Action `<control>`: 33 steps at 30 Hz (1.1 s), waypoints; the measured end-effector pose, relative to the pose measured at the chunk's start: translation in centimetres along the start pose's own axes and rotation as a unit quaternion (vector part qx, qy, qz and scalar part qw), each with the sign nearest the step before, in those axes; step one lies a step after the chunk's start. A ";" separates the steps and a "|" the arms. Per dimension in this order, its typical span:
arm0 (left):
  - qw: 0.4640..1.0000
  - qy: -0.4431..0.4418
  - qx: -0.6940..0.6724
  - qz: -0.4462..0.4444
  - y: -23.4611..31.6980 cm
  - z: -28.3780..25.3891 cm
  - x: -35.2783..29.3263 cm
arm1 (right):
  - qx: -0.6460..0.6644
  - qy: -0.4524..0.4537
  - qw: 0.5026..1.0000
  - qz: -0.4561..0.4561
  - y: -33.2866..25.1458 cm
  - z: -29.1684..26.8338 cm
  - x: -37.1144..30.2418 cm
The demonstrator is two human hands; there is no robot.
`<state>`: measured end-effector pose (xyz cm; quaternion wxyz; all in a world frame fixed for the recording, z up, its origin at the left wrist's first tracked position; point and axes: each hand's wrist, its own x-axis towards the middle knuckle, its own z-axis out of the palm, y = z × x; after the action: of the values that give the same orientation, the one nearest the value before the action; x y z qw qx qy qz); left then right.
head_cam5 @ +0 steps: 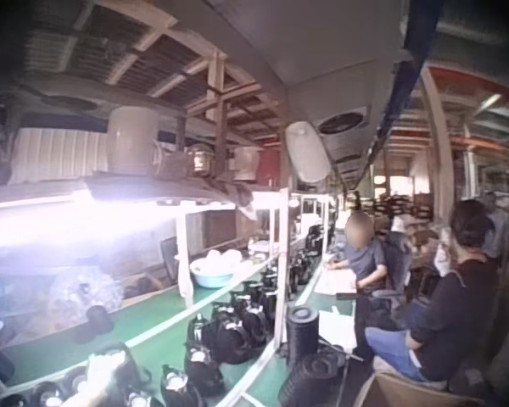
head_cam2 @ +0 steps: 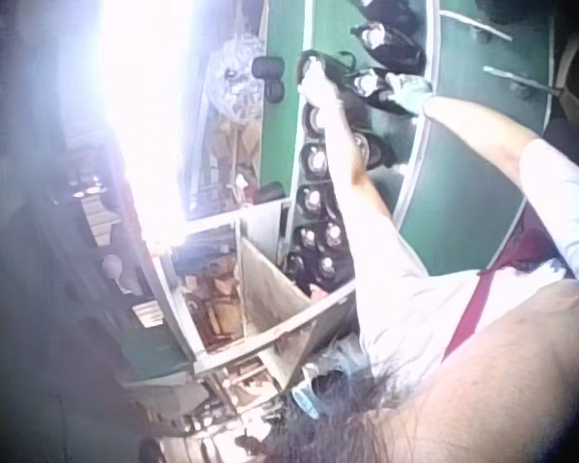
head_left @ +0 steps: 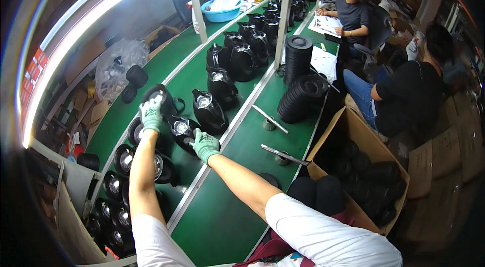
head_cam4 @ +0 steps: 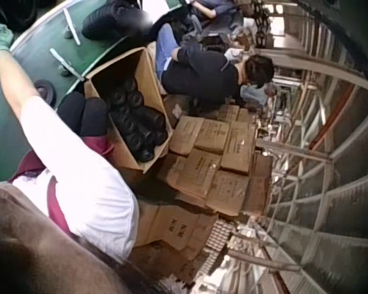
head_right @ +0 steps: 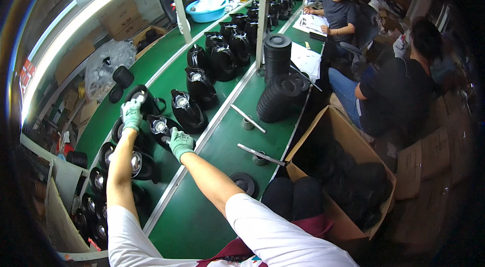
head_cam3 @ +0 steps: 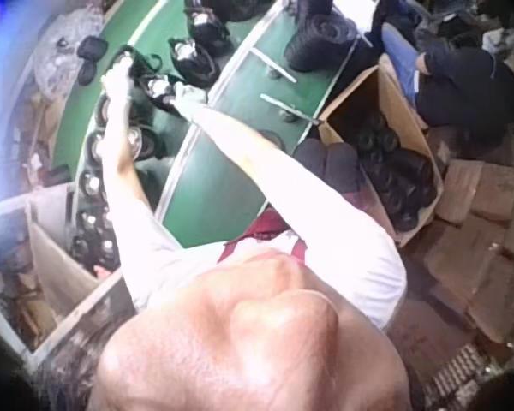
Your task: The person picks up black kettles from a conveyor belt, wipes them with a cloth, and attaches lids. The person handles each kettle individually, placing the finished units back on the belt.
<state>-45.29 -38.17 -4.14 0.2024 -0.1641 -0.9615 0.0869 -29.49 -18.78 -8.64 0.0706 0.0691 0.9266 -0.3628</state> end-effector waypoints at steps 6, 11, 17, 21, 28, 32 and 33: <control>0.946 0.310 -0.035 0.088 1.4 -18.5 -3.3 | -0.080 0.026 0.996 -0.032 -0.7 0.5 1.1; 0.956 0.206 -0.175 0.114 5.0 -29.6 -15.2 | 0.230 -0.011 0.967 -0.107 2.0 -6.7 -8.6; 0.937 0.106 -0.147 0.297 15.7 -31.9 -31.4 | 0.485 -0.045 0.869 -0.089 1.4 -17.4 -30.5; 0.918 0.074 -0.204 0.332 21.6 -33.9 -37.2 | 0.334 -0.140 0.928 -0.086 9.3 -16.6 -34.5; 0.554 0.081 -0.770 -0.306 24.3 -29.4 -43.9 | 0.590 -0.090 0.794 0.115 17.8 -19.9 -42.0; 0.370 -0.244 -0.875 -0.196 29.7 -25.7 -51.0 | 0.200 -0.082 0.953 -0.210 32.1 -19.2 -44.3; 0.341 -0.271 -0.875 -0.210 30.8 -27.8 -50.5 | 0.302 -0.127 0.927 -0.180 31.6 -19.2 -44.5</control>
<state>18.60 -24.45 -4.42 -0.3168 -0.0077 -0.4933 -0.8101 18.21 13.88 -7.61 0.0967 -0.1272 0.7532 -0.6381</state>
